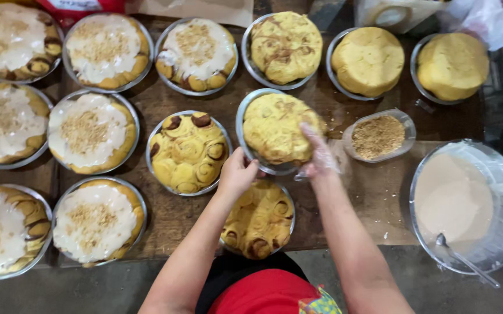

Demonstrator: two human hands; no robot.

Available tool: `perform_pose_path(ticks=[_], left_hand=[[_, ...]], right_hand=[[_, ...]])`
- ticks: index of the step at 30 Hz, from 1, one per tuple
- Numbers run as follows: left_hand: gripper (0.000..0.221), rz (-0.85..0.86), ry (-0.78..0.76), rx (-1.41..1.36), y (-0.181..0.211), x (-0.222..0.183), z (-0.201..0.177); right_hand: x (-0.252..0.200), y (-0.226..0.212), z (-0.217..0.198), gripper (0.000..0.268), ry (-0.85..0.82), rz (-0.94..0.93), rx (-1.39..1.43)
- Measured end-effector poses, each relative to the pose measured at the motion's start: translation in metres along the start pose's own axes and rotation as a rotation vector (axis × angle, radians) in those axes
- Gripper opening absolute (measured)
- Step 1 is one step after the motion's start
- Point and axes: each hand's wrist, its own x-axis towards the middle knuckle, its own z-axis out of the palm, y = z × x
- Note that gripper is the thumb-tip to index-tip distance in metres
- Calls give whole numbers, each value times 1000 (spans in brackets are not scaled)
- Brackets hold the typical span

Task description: The person applies a white icing to the top of round loaves of bread using a spoon and sprinkles crushed nuts over the icing.

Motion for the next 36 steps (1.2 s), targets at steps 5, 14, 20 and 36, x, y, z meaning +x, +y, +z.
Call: perform_pose_path(ticks=[5,14,20,36], left_hand=[[19,312,90,445,3,-2,-17],[25,-108,-143,-197,-31,33,2],[31,-268,-213,-175,-59,39,9],[27,343,386,715,48,71,16]], right_hand=[[-60,-31,22,76,128,-262,-191],[-27,1,-24,81,-326,-1462,-1635],[-3,10,-33,76,-505,-1458,-1986],[231,-96,-8,51,-161,-767,-833]])
